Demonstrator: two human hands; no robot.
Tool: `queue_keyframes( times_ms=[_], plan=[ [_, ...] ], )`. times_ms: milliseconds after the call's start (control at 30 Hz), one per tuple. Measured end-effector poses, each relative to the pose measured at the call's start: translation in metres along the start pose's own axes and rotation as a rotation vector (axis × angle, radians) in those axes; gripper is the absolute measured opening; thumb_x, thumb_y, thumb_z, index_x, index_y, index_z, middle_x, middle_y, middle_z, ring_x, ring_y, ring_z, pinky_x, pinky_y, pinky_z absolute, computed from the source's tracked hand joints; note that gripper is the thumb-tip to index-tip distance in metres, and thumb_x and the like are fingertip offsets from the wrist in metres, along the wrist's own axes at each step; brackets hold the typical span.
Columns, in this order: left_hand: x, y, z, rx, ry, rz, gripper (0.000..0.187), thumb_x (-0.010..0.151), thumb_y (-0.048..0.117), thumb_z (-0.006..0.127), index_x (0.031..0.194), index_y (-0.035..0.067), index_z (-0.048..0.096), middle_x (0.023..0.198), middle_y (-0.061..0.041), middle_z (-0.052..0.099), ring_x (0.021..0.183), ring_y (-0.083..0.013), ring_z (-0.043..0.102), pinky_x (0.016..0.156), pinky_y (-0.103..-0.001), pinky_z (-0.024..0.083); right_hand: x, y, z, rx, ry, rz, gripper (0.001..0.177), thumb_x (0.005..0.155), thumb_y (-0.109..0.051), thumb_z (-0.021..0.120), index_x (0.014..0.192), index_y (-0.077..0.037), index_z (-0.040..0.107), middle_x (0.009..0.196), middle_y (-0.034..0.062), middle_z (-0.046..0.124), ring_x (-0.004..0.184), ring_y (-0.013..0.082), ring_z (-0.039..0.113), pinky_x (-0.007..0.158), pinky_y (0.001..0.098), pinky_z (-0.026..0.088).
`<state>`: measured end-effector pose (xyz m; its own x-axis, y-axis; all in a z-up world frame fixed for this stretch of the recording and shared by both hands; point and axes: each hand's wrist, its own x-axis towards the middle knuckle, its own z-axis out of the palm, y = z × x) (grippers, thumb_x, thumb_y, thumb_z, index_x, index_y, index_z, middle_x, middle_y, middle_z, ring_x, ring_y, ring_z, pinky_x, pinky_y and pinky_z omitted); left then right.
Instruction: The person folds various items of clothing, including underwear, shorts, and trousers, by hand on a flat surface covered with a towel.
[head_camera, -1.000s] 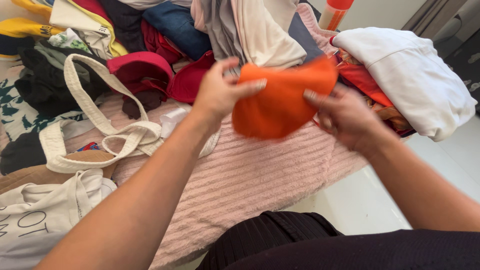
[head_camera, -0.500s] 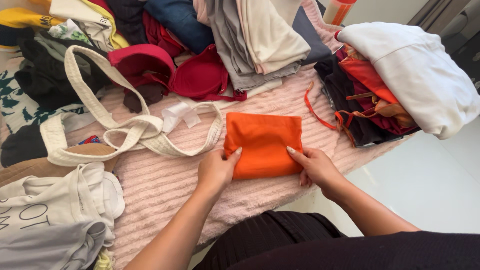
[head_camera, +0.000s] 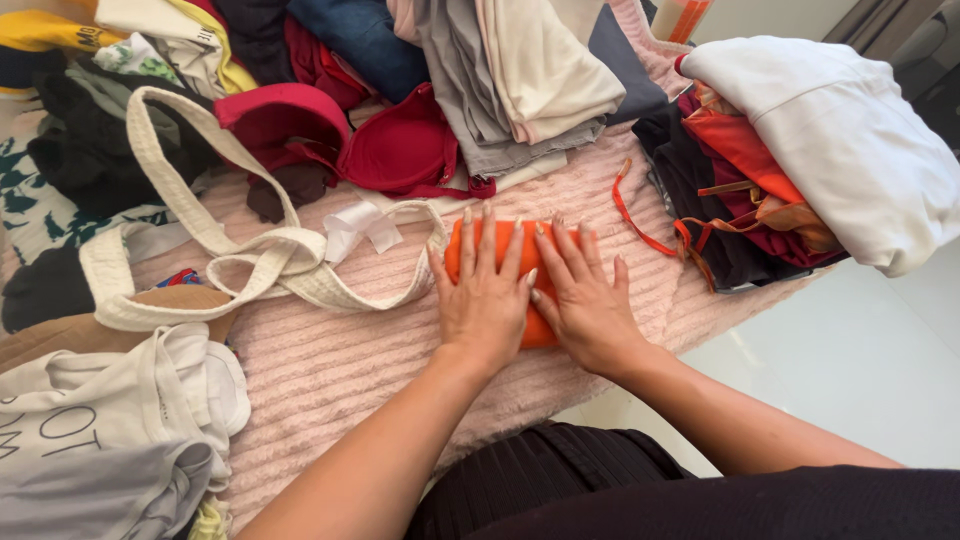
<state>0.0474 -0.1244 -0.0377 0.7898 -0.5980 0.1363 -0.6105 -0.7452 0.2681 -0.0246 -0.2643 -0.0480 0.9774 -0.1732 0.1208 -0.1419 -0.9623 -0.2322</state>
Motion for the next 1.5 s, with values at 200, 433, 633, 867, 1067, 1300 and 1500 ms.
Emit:
queue_keyframes(
  times_ms=[200,433,633,867,1067,1300,1500],
  plan=[
    [0.010,-0.016,0.010,-0.028,-0.194,0.014,0.069,0.102,0.052,0.036,0.162,0.026,0.012,0.170,-0.006,0.002,0.156,-0.0296,-0.005,0.120,-0.064,0.001,0.008,0.013,0.015,0.008,-0.100,0.014,0.076,0.098,-0.050,0.052,0.161,-0.028,0.016,0.170,0.0084,0.010,0.156,0.0301,0.009,0.115,0.0717,0.010],
    [0.022,-0.022,0.003,-0.040,-0.327,0.003,0.072,0.102,0.054,0.038,0.162,0.025,0.010,0.170,-0.006,-0.002,0.156,-0.0303,-0.008,0.122,-0.061,0.000,0.019,0.022,0.012,0.022,-0.208,0.012,0.080,0.096,-0.047,0.057,0.162,-0.026,0.017,0.170,0.0097,0.007,0.157,0.0313,0.007,0.116,0.0689,0.010],
    [-0.022,-0.018,-0.001,-0.282,0.198,-0.104,0.086,0.096,0.046,0.061,0.154,-0.004,0.022,0.161,-0.025,0.020,0.148,-0.0373,0.019,0.120,-0.049,0.024,-0.002,0.040,0.007,0.349,0.178,0.302,0.080,0.091,-0.035,0.073,0.154,-0.001,0.039,0.137,0.0217,0.059,0.127,0.0340,0.055,0.110,0.0400,0.043],
    [-0.027,-0.031,-0.023,-1.186,0.081,-0.712,0.069,0.088,0.042,0.071,0.139,0.000,0.052,0.137,-0.018,0.060,0.128,-0.0324,0.058,0.109,-0.043,0.045,0.002,0.016,-0.027,1.575,-0.203,0.852,0.046,0.095,-0.026,0.067,0.133,-0.001,0.059,0.125,0.0098,0.069,0.114,0.0204,0.064,0.100,0.0357,0.050],
    [-0.080,-0.085,-0.080,-1.677,-0.017,-0.732,0.054,0.088,0.035,0.073,0.131,0.005,0.063,0.127,-0.013,0.073,0.115,-0.0227,0.068,0.100,-0.039,0.047,0.003,-0.053,-0.059,1.728,-0.523,0.674,0.043,0.091,-0.023,0.065,0.130,-0.005,0.062,0.129,0.0070,0.070,0.117,0.0195,0.066,0.105,0.0395,0.049],
    [-0.194,-0.148,-0.161,-1.607,0.407,-0.725,0.056,0.084,0.029,0.075,0.130,0.001,0.059,0.124,-0.016,0.073,0.110,-0.0247,0.073,0.096,-0.040,0.059,0.025,-0.170,-0.046,1.667,-0.902,0.347,0.045,0.090,-0.014,0.066,0.134,-0.009,0.058,0.126,0.0048,0.067,0.117,0.0194,0.064,0.107,0.0415,0.048],
    [-0.266,-0.198,-0.216,-1.276,0.586,-0.918,0.058,0.088,0.037,0.071,0.131,-0.001,0.063,0.126,-0.013,0.074,0.112,-0.0217,0.072,0.097,-0.035,0.056,0.034,-0.272,-0.030,1.541,-1.180,0.102,0.054,0.091,-0.009,0.065,0.143,-0.018,0.053,0.120,0.0024,0.065,0.106,0.0176,0.063,0.098,0.0422,0.050]
  ],
)
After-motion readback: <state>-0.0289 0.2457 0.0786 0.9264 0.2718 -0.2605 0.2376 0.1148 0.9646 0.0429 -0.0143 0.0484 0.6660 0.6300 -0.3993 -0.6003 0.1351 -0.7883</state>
